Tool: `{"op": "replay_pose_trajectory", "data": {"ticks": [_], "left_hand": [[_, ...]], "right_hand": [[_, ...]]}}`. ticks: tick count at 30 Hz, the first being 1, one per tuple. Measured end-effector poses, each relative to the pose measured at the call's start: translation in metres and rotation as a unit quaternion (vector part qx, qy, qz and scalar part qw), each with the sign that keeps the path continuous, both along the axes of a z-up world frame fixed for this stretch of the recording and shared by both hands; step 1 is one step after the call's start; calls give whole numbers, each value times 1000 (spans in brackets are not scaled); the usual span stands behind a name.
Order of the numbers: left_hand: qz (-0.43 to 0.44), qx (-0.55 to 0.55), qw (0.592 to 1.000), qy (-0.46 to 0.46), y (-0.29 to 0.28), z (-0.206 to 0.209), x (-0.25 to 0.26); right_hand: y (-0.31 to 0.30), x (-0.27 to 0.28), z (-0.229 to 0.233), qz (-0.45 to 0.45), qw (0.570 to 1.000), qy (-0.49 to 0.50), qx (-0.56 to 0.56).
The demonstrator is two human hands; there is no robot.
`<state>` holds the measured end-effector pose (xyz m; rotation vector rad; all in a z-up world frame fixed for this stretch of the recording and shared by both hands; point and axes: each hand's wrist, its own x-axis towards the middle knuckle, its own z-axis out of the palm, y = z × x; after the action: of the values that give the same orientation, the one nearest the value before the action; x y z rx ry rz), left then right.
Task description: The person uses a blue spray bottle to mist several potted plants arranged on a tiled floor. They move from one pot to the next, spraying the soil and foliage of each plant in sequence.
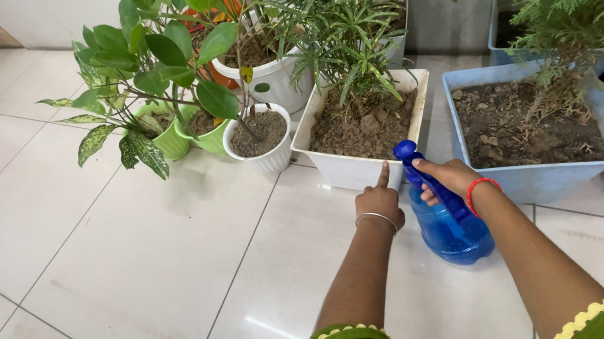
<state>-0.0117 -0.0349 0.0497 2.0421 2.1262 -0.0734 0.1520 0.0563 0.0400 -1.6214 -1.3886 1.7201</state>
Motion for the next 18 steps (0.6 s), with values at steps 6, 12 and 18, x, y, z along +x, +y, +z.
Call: {"op": "replay_pose_trajectory", "data": {"ticks": [6,12,18], "left_hand": [[35,-51,998,-14,5,9,9],[-4,-52,998,42,2,5,-5],[-18,-51,997,56,3,3,-10]], "right_hand": [[-3,-7,2,9,999,32,-16],[5,-1,-7,27,999,31,-34],[3,0,-3,29,998,31,-38]]}}
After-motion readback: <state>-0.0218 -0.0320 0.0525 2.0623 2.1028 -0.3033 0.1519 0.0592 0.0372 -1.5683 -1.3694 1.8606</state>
